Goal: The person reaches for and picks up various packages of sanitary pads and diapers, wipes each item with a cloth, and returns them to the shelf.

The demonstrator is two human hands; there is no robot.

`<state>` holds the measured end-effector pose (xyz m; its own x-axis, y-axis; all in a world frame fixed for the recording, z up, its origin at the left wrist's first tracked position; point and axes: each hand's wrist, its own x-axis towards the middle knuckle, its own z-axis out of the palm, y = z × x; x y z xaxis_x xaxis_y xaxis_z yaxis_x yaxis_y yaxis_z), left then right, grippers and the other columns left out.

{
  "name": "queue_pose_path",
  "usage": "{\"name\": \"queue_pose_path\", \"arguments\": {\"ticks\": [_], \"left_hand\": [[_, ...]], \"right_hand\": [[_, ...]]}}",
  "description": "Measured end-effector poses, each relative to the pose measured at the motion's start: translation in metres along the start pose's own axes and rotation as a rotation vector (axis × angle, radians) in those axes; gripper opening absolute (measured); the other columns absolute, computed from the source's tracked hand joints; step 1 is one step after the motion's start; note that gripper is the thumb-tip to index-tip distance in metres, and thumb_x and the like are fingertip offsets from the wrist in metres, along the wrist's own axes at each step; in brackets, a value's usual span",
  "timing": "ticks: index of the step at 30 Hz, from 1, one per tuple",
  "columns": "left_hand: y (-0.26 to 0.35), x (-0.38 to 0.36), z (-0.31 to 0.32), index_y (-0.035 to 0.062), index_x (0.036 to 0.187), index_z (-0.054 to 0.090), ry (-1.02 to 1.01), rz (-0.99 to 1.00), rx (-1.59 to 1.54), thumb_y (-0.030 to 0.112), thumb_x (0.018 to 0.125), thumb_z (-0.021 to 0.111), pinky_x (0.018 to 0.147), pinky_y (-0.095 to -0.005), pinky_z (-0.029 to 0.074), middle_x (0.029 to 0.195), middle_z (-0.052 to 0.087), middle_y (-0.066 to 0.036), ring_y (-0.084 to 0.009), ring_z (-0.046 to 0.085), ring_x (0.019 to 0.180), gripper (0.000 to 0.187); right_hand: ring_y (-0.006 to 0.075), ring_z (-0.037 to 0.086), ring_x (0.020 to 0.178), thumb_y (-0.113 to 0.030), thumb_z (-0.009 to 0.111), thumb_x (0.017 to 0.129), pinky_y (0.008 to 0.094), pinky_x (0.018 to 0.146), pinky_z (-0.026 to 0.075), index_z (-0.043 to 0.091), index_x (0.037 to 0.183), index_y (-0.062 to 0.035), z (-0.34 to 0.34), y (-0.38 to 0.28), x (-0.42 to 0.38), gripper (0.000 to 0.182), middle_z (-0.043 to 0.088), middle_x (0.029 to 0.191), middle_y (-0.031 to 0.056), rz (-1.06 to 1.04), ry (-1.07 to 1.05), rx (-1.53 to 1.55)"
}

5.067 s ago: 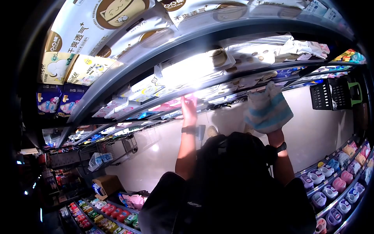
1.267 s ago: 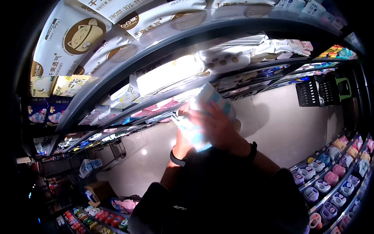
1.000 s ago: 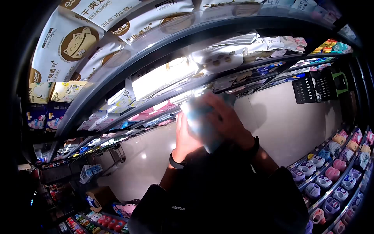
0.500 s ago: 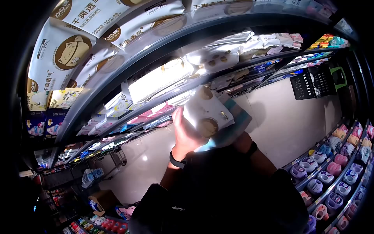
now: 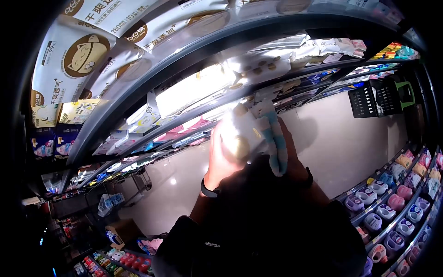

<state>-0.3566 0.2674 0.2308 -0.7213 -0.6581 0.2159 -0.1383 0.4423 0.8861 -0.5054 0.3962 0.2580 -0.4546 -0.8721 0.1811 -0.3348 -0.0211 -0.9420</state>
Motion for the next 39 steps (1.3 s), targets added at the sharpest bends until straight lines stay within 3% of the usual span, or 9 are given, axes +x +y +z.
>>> {"name": "queue_pose_path", "arguments": {"ticks": [4, 7, 24, 27, 32, 34, 35, 36, 39], "left_hand": [[-0.005, -0.002, 0.011, 0.0019, 0.138, 0.028, 0.012, -0.121, -0.198, 0.008, 0.062, 0.074, 0.098, -0.0398, 0.039, 0.126, 0.042, -0.017, -0.0295, 0.044, 0.119, 0.09], [-0.008, -0.003, 0.008, 0.0059, 0.141, 0.026, -0.116, -0.29, -0.512, 0.002, 0.073, 0.066, 0.1, -0.0357, 0.04, 0.135, 0.038, -0.012, -0.0212, 0.043, 0.123, 0.079], [-0.029, -0.011, -0.014, 0.0025, 0.143, 0.025, -0.274, -0.203, -0.765, 0.025, 0.063, 0.078, 0.108, -0.0366, 0.026, 0.141, 0.035, -0.011, -0.0218, 0.032, 0.132, 0.098], [-0.03, -0.01, -0.013, 0.0033, 0.143, 0.024, -0.33, -0.155, -0.714, 0.016, 0.064, 0.079, 0.106, -0.0349, 0.029, 0.142, 0.033, -0.011, -0.0221, 0.033, 0.132, 0.097], [-0.042, -0.01, -0.014, 0.0026, 0.142, 0.026, -0.265, -0.178, -0.74, 0.016, 0.066, 0.079, 0.106, -0.0354, 0.031, 0.142, 0.033, -0.011, -0.0213, 0.034, 0.131, 0.093], [-0.051, -0.01, -0.017, 0.0018, 0.14, 0.028, -0.168, -0.233, -0.746, 0.018, 0.068, 0.079, 0.105, -0.0355, 0.034, 0.137, 0.039, -0.011, -0.021, 0.038, 0.128, 0.09], [-0.056, -0.011, -0.02, 0.0021, 0.14, 0.028, -0.122, -0.277, -0.774, 0.017, 0.069, 0.078, 0.104, -0.0356, 0.035, 0.136, 0.04, -0.011, -0.0208, 0.039, 0.127, 0.088], [-0.064, -0.014, -0.021, 0.0023, 0.14, 0.029, -0.076, -0.321, -0.803, 0.017, 0.07, 0.077, 0.103, -0.0357, 0.036, 0.135, 0.04, -0.011, -0.0206, 0.04, 0.126, 0.086], [-0.087, -0.018, -0.018, 0.0037, 0.14, 0.03, 0.069, -0.303, -0.531, 0.018, 0.072, 0.073, 0.105, -0.0367, 0.032, 0.136, 0.04, -0.012, -0.0217, 0.038, 0.127, 0.082]], "right_hand": [[0.0199, 0.052, 0.106, -0.026, 0.045, 0.09, 0.0325, 0.091, 0.042, 0.036, 0.133, 0.0015, 0.006, 0.018, -0.007, 0.051, 0.052, 0.119, 0.013, 0.124, 0.037, 0.234], [0.0267, 0.049, 0.115, -0.007, 0.046, 0.084, 0.0372, 0.098, 0.039, 0.03, 0.136, 0.0039, 0.007, 0.046, -0.016, 0.055, 0.048, 0.126, 0.0202, 0.09, 0.015, 0.193], [0.0131, 0.053, 0.103, -0.021, 0.042, 0.097, 0.0269, 0.088, 0.045, 0.036, 0.137, -0.0028, 0.037, 0.08, 0.024, 0.044, 0.054, 0.119, 0.0063, 0.506, -0.025, 1.154], [0.0148, 0.056, 0.097, -0.03, 0.04, 0.098, 0.0294, 0.085, 0.048, 0.046, 0.126, -0.0051, 0.036, 0.062, 0.02, 0.038, 0.056, 0.11, 0.0062, 0.199, 0.083, 0.348], [0.0182, 0.058, 0.09, -0.034, 0.036, 0.099, 0.0324, 0.081, 0.049, 0.053, 0.114, -0.0081, 0.025, 0.072, 0.034, 0.035, 0.059, 0.101, 0.0058, 0.794, 0.181, 1.178], [0.0196, 0.06, 0.089, -0.035, 0.035, 0.099, 0.0345, 0.081, 0.05, 0.054, 0.113, -0.0085, 0.009, 0.101, 0.026, 0.036, 0.061, 0.099, 0.005, 0.654, 0.129, 1.383], [0.0243, 0.055, 0.108, -0.033, 0.038, 0.098, 0.0394, 0.097, 0.043, 0.046, 0.129, -0.0081, -0.005, 0.143, 0.014, 0.041, 0.055, 0.122, 0.0095, 0.424, -0.092, 1.539], [0.0257, 0.052, 0.112, -0.028, 0.044, 0.097, 0.041, 0.099, 0.041, 0.043, 0.132, -0.0076, -0.011, 0.141, 0.012, 0.04, 0.053, 0.124, 0.0098, 0.56, 0.245, 1.382], [0.0245, 0.038, 0.127, -0.016, 0.066, 0.085, 0.0378, 0.105, 0.032, 0.027, 0.14, -0.0054, -0.047, 0.172, -0.028, 0.069, 0.036, 0.141, 0.0098, 0.027, 0.152, -0.322]]}}
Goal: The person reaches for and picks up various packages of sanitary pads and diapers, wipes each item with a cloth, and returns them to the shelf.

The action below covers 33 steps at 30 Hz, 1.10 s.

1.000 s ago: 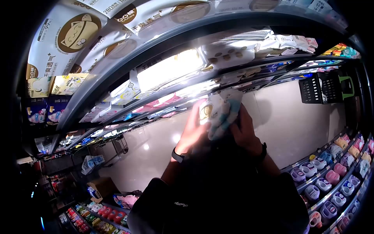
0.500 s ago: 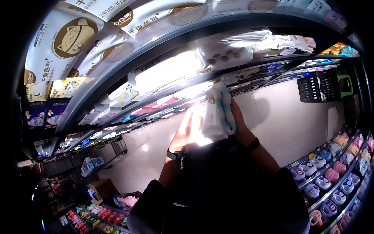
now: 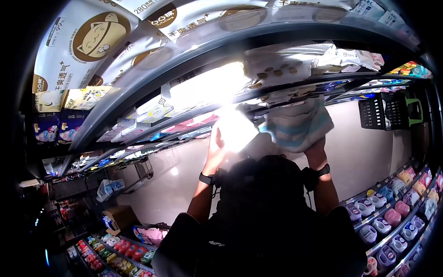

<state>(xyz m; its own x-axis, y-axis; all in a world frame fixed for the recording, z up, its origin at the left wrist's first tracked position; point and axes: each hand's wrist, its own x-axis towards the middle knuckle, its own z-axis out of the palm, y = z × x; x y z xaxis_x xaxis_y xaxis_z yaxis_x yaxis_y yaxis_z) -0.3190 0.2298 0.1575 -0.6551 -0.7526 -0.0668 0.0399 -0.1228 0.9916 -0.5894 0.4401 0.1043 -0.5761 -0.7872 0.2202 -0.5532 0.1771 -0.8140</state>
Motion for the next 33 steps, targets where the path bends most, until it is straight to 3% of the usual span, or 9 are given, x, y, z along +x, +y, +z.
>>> {"name": "queue_pose_path", "arguments": {"ticks": [4, 9, 17, 18, 21, 27, 31, 32, 33], "left_hand": [[-0.03, 0.004, 0.0, 0.0022, 0.14, 0.028, 0.275, 0.117, 0.302, 0.014, 0.069, 0.075, 0.106, -0.0385, 0.03, 0.136, 0.037, -0.015, -0.0249, 0.035, 0.127, 0.086], [-0.044, 0.018, 0.015, 0.0002, 0.137, 0.03, 0.553, 0.203, 0.596, 0.016, 0.066, 0.079, 0.106, -0.0424, 0.029, 0.134, 0.036, -0.018, -0.0305, 0.035, 0.125, 0.088], [-0.058, 0.054, 0.027, -0.0046, 0.136, 0.029, 0.816, 0.169, 0.619, 0.023, 0.066, 0.083, 0.102, -0.0455, 0.03, 0.132, 0.033, -0.024, -0.037, 0.034, 0.123, 0.092], [-0.057, 0.061, 0.027, -0.0087, 0.135, 0.026, 0.801, 0.215, 0.441, 0.025, 0.065, 0.084, 0.102, -0.0473, 0.03, 0.131, 0.032, -0.027, -0.0389, 0.032, 0.124, 0.096], [-0.069, 0.076, 0.027, -0.0111, 0.134, 0.023, 0.89, 0.153, 0.595, 0.025, 0.065, 0.084, 0.105, -0.0474, 0.027, 0.131, 0.031, -0.028, -0.0393, 0.028, 0.127, 0.099], [-0.079, 0.095, 0.037, -0.0164, 0.135, 0.016, 0.999, -0.004, 0.681, 0.031, 0.066, 0.081, 0.11, -0.0502, 0.015, 0.135, 0.026, -0.035, -0.0458, 0.019, 0.131, 0.106], [-0.072, 0.088, 0.039, -0.0124, 0.138, 0.011, 0.933, 0.057, 0.445, 0.026, 0.063, 0.084, 0.111, -0.0458, 0.017, 0.143, 0.017, -0.033, -0.0394, 0.017, 0.136, 0.112], [-0.078, 0.086, 0.04, -0.0096, 0.141, 0.006, 0.957, 0.012, 0.426, 0.023, 0.062, 0.085, 0.11, -0.0437, 0.02, 0.144, 0.015, -0.031, -0.037, 0.021, 0.134, 0.116], [-0.07, 0.08, 0.039, -0.0072, 0.142, 0.002, 0.877, 0.068, 0.365, 0.022, 0.064, 0.084, 0.11, -0.0429, 0.02, 0.144, 0.015, -0.03, -0.037, 0.023, 0.133, 0.118]], "right_hand": [[0.0249, 0.037, 0.127, -0.015, 0.062, 0.088, 0.0361, 0.105, 0.034, 0.022, 0.142, -0.0027, -0.01, 0.041, -0.022, 0.068, 0.035, 0.142, 0.0112, 0.112, 0.046, 0.555], [0.0238, 0.041, 0.125, -0.016, 0.061, 0.088, 0.0355, 0.102, 0.036, 0.027, 0.139, -0.003, -0.017, 0.059, -0.03, 0.063, 0.039, 0.139, 0.0116, -0.028, 0.023, -0.065], [0.0281, 0.045, 0.122, -0.016, 0.067, 0.083, 0.0366, 0.099, 0.039, 0.037, 0.134, -0.0002, -0.021, 0.022, -0.027, 0.061, 0.045, 0.134, 0.0158, 0.072, 0.083, -0.082], [0.0285, 0.045, 0.122, -0.016, 0.067, 0.083, 0.0367, 0.099, 0.039, 0.038, 0.133, 0.0, -0.023, 0.02, -0.026, 0.061, 0.046, 0.134, 0.0161, 0.069, 0.086, -0.107], [0.0303, 0.047, 0.121, -0.019, 0.07, 0.079, 0.0365, 0.099, 0.039, 0.041, 0.133, -0.0011, -0.028, 0.023, -0.03, 0.064, 0.048, 0.133, 0.017, 0.036, 0.075, -0.3], [0.0288, 0.049, 0.117, -0.014, 0.075, 0.075, 0.0388, 0.098, 0.039, 0.043, 0.131, -0.0042, -0.022, 0.041, -0.026, 0.065, 0.05, 0.128, 0.0155, -0.076, 0.162, -0.141], [0.0252, 0.05, 0.115, -0.013, 0.074, 0.076, 0.0381, 0.097, 0.04, 0.044, 0.128, -0.0051, -0.024, 0.056, -0.024, 0.06, 0.051, 0.127, 0.0124, -0.113, 0.133, -0.032], [0.0238, 0.048, 0.117, -0.015, 0.069, 0.082, 0.0377, 0.098, 0.039, 0.04, 0.131, -0.0064, -0.021, 0.081, -0.024, 0.057, 0.049, 0.129, 0.0116, 0.002, 0.067, -0.144], [0.0241, 0.042, 0.122, -0.021, 0.06, 0.088, 0.039, 0.103, 0.035, 0.034, 0.135, -0.0076, -0.021, 0.105, -0.03, 0.056, 0.043, 0.135, 0.0113, 0.139, 0.019, 0.384]]}}
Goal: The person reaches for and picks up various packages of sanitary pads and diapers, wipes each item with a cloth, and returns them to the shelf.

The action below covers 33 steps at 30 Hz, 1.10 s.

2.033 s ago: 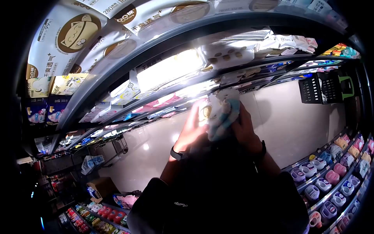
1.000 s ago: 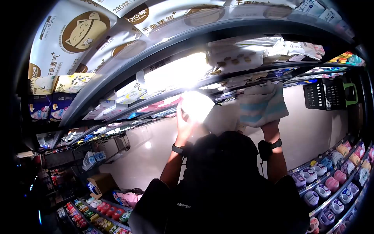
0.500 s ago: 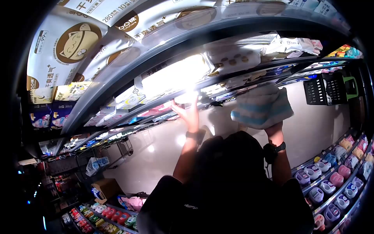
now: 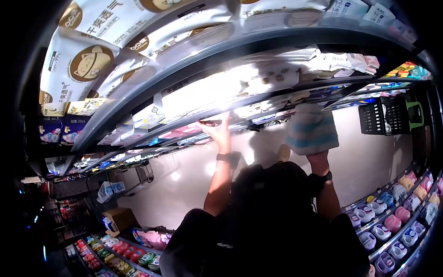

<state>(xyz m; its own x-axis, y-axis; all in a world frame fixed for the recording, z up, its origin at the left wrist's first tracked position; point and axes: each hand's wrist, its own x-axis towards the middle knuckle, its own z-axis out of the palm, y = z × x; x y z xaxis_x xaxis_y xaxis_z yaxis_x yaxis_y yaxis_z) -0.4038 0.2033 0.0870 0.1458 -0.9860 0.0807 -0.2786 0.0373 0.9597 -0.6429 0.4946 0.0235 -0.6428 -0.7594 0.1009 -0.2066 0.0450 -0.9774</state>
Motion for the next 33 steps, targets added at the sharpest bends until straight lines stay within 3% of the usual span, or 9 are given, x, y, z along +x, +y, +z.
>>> {"name": "queue_pose_path", "arguments": {"ticks": [5, 12, 16, 19, 22, 24, 26, 31, 33], "left_hand": [[0.017, -0.017, -0.001, -0.0018, 0.144, 0.006, 0.112, 0.152, -0.009, 0.016, 0.068, 0.082, 0.109, -0.0422, 0.021, 0.144, 0.019, -0.024, -0.0326, 0.028, 0.129, 0.109], [-0.012, -0.068, 0.026, 0.0017, 0.127, 0.034, 0.148, -0.036, -0.01, 0.01, 0.077, 0.074, 0.09, -0.0357, 0.039, 0.113, 0.045, -0.012, -0.0208, 0.045, 0.099, 0.064], [-0.019, -0.085, 0.054, -0.0045, 0.12, 0.044, -0.095, 0.109, 0.091, 0.02, 0.082, 0.07, 0.079, -0.0328, 0.046, 0.107, 0.054, -0.013, -0.0198, 0.054, 0.089, 0.052], [-0.016, -0.086, 0.08, -0.0023, 0.117, 0.048, -0.423, -0.288, -0.303, 0.03, 0.087, 0.065, 0.074, -0.0274, 0.047, 0.1, 0.058, -0.009, -0.0151, 0.057, 0.087, 0.047], [-0.006, -0.09, 0.102, 0.0008, 0.117, 0.051, -0.554, -0.641, -0.623, 0.04, 0.088, 0.061, 0.081, -0.0343, 0.047, 0.111, 0.054, -0.012, -0.0208, 0.055, 0.096, 0.05], [-0.009, -0.088, 0.117, -0.0015, 0.122, 0.046, -0.612, -0.665, -0.666, 0.046, 0.087, 0.059, 0.084, -0.0354, 0.047, 0.117, 0.051, -0.016, -0.0223, 0.053, 0.101, 0.06], [-0.002, -0.088, 0.127, 0.0025, 0.112, 0.049, -0.538, -0.786, -0.711, 0.049, 0.081, 0.068, 0.08, -0.0323, 0.05, 0.105, 0.055, -0.012, -0.0182, 0.055, 0.094, 0.059], [0.008, -0.083, 0.143, 0.0, 0.109, 0.048, -0.448, -0.874, -0.657, 0.049, 0.079, 0.069, 0.059, -0.0302, 0.053, 0.096, 0.052, -0.012, -0.0167, 0.055, 0.077, 0.062], [0.003, -0.079, 0.15, 0.004, 0.106, 0.049, -0.422, -0.917, -0.69, 0.047, 0.079, 0.069, 0.054, -0.0297, 0.051, 0.092, 0.051, -0.01, -0.0142, 0.051, 0.068, 0.055]], "right_hand": [[0.0276, 0.022, 0.138, -0.049, 0.039, 0.095, 0.0461, 0.113, 0.018, 0.017, 0.146, -0.0143, -0.021, 0.008, 0.015, 0.066, 0.024, 0.15, 0.0101, 0.325, -0.036, 1.387], [0.0274, 0.019, 0.139, -0.047, 0.03, 0.098, 0.0475, 0.113, 0.015, 0.015, 0.147, -0.0162, -0.079, -0.002, 0.039, 0.059, 0.017, 0.152, 0.0075, 0.061, -0.372, 1.464], [0.0285, 0.025, 0.136, -0.052, 0.027, 0.097, 0.0483, 0.112, 0.021, 0.019, 0.146, -0.0161, -0.091, -0.026, 0.036, 0.062, 0.025, 0.15, 0.0071, 0.548, 0.137, 1.325], [0.0272, 0.025, 0.137, -0.051, 0.026, 0.097, 0.0477, 0.112, 0.02, 0.018, 0.146, -0.0142, -0.102, -0.013, 0.037, 0.062, 0.025, 0.15, 0.007, 0.561, 0.128, 1.35], [0.0266, 0.026, 0.136, -0.049, 0.024, 0.098, 0.0463, 0.112, 0.021, 0.02, 0.145, -0.0142, -0.12, 0.032, 0.037, 0.058, 0.024, 0.15, 0.0075, 0.09, -0.308, 1.249], [0.0261, 0.023, 0.137, -0.051, 0.027, 0.097, 0.0468, 0.113, 0.016, 0.019, 0.146, -0.0163, -0.103, -0.046, 0.045, 0.061, 0.023, 0.151, 0.0058, 0.62, 0.313, 1.283], [0.0276, 0.026, 0.136, -0.05, 0.028, 0.097, 0.0487, 0.113, 0.018, 0.023, 0.145, -0.0154, -0.1, -0.072, 0.048, 0.059, 0.027, 0.149, 0.0072, 0.662, 0.424, 1.256], [0.0279, 0.03, 0.134, -0.046, 0.033, 0.097, 0.0485, 0.111, 0.023, 0.026, 0.143, -0.0117, -0.129, -0.019, 0.03, 0.058, 0.031, 0.147, 0.0077, 0.497, 0.198, 1.21], [0.0269, 0.03, 0.133, -0.035, 0.039, 0.098, 0.047, 0.11, 0.026, 0.028, 0.142, -0.0101, -0.134, -0.011, 0.029, 0.052, 0.034, 0.144, 0.0091, 0.13, -0.254, 1.332]]}}
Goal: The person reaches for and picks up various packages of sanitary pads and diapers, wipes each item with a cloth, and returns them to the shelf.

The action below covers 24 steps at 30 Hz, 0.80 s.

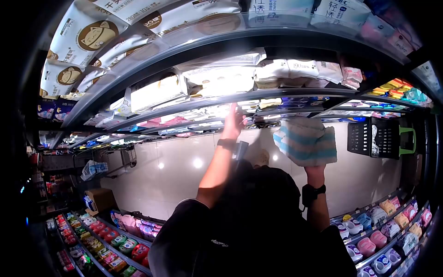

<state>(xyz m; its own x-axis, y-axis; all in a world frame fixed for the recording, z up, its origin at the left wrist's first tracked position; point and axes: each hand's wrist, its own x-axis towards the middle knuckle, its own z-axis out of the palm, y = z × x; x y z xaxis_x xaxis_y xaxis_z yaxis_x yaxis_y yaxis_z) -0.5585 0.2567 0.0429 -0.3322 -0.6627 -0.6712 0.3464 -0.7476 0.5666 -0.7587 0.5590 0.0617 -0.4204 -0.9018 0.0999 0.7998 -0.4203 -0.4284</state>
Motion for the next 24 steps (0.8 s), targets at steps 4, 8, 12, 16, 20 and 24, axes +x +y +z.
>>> {"name": "queue_pose_path", "arguments": {"ticks": [4, 8, 12, 16, 20, 24], "left_hand": [[-0.001, 0.0, 0.006, 0.0087, 0.097, 0.053, 0.062, -0.001, -0.01, 0.045, 0.079, 0.07, 0.05, -0.0271, 0.048, 0.08, 0.051, -0.005, -0.0137, 0.049, 0.065, 0.044], [0.005, -0.013, 0.02, 0.0081, 0.093, 0.054, 0.086, 0.056, -0.011, 0.039, 0.08, 0.07, 0.048, -0.0268, 0.045, 0.076, 0.05, -0.003, -0.0139, 0.052, 0.065, 0.037], [0.004, -0.001, 0.019, 0.0106, 0.092, 0.054, 0.091, 0.07, -0.064, 0.035, 0.082, 0.068, 0.049, -0.0264, 0.044, 0.08, 0.052, -0.002, -0.0125, 0.054, 0.065, 0.03], [0.003, -0.004, 0.029, 0.0144, 0.095, 0.056, 0.192, 0.089, -0.022, 0.037, 0.08, 0.069, 0.055, -0.0257, 0.043, 0.08, 0.053, 0.0, -0.0119, 0.053, 0.068, 0.03], [-0.004, 0.009, 0.023, 0.0159, 0.093, 0.056, 0.135, 0.082, -0.051, 0.042, 0.078, 0.07, 0.06, -0.0265, 0.041, 0.081, 0.052, 0.001, -0.0119, 0.051, 0.07, 0.033], [0.001, -0.015, 0.035, 0.0153, 0.088, 0.054, 0.161, 0.113, -0.053, 0.043, 0.078, 0.069, 0.061, -0.0286, 0.038, 0.078, 0.049, 0.002, -0.0125, 0.05, 0.072, 0.033]], "right_hand": [[0.0264, 0.032, 0.132, -0.028, 0.041, 0.099, 0.0452, 0.11, 0.028, 0.027, 0.142, -0.01, -0.025, -0.01, -0.017, 0.049, 0.033, 0.144, 0.0095, -0.083, 0.288, -0.607], [0.0275, 0.034, 0.132, -0.049, 0.034, 0.096, 0.0469, 0.111, 0.023, 0.031, 0.142, -0.0144, -0.012, -0.008, -0.007, 0.057, 0.034, 0.145, 0.0068, 0.017, 0.413, 0.049], [0.0247, 0.037, 0.129, -0.022, 0.052, 0.091, 0.0424, 0.107, 0.031, 0.028, 0.142, -0.0092, 0.005, -0.015, -0.006, 0.057, 0.036, 0.142, 0.0097, -0.043, 0.338, 0.011], [0.0235, 0.037, 0.128, -0.009, 0.063, 0.087, 0.0398, 0.106, 0.034, 0.024, 0.142, -0.0061, 0.016, -0.017, -0.007, 0.067, 0.034, 0.142, 0.0118, -0.07, 0.445, 0.075], [0.0272, 0.031, 0.134, -0.047, 0.03, 0.098, 0.0457, 0.111, 0.023, 0.029, 0.143, -0.0149, 0.001, -0.016, -0.006, 0.056, 0.032, 0.147, 0.0063, -0.03, 0.567, 0.202], [0.0244, 0.032, 0.133, -0.016, 0.051, 0.095, 0.041, 0.109, 0.029, 0.019, 0.145, -0.0093, -0.018, -0.021, -0.02, 0.06, 0.029, 0.146, 0.0095, -0.139, 0.363, 0.045]]}}
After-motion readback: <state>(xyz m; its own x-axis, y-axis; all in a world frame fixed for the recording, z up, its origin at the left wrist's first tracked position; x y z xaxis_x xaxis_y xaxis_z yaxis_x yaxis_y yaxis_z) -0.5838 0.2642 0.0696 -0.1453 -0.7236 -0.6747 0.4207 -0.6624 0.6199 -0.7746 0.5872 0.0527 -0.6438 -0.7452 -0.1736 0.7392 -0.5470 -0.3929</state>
